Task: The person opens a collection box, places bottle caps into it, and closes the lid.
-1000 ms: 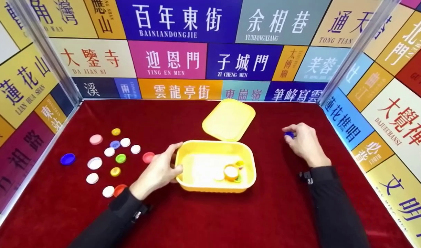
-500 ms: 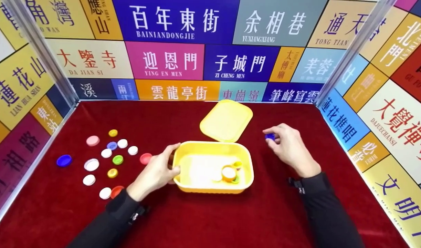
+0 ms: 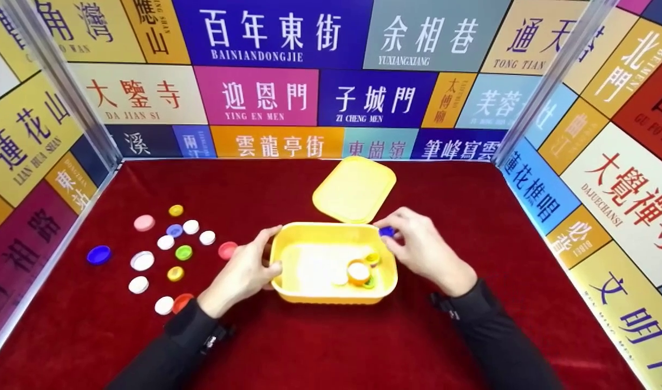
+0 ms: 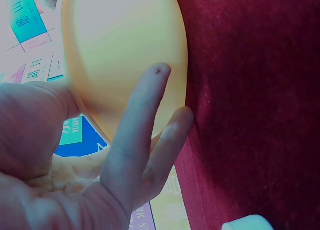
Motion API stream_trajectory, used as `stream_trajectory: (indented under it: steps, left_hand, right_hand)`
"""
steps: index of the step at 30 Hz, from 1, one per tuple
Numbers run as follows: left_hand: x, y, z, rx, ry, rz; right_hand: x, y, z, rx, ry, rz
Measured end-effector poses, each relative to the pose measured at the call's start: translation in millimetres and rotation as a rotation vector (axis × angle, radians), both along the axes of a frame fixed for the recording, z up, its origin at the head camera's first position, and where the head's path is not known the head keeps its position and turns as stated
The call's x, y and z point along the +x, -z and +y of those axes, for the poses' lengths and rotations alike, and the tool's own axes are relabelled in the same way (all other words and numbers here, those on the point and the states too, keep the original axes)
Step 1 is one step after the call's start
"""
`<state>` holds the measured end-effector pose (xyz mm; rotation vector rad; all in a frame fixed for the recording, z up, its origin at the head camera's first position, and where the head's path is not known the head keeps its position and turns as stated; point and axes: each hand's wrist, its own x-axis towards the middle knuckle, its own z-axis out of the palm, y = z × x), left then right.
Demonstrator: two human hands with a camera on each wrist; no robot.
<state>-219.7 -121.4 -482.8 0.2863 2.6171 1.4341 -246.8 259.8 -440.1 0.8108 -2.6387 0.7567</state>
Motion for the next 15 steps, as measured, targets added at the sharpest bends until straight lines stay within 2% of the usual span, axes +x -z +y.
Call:
stream_trajectory:
  steps: [10, 15]
  left_hand:
    - [0.5, -1.5, 0, 0.004, 0.006, 0.005]
    - [0.8, -1.4, 0, 0.013, 0.003, 0.012]
  right_hand:
    - [14.6, 11.3, -29, 0.094, -0.202, 0.021]
    - [21.2, 14.3, -35, 0.137, -0.239, -0.019]
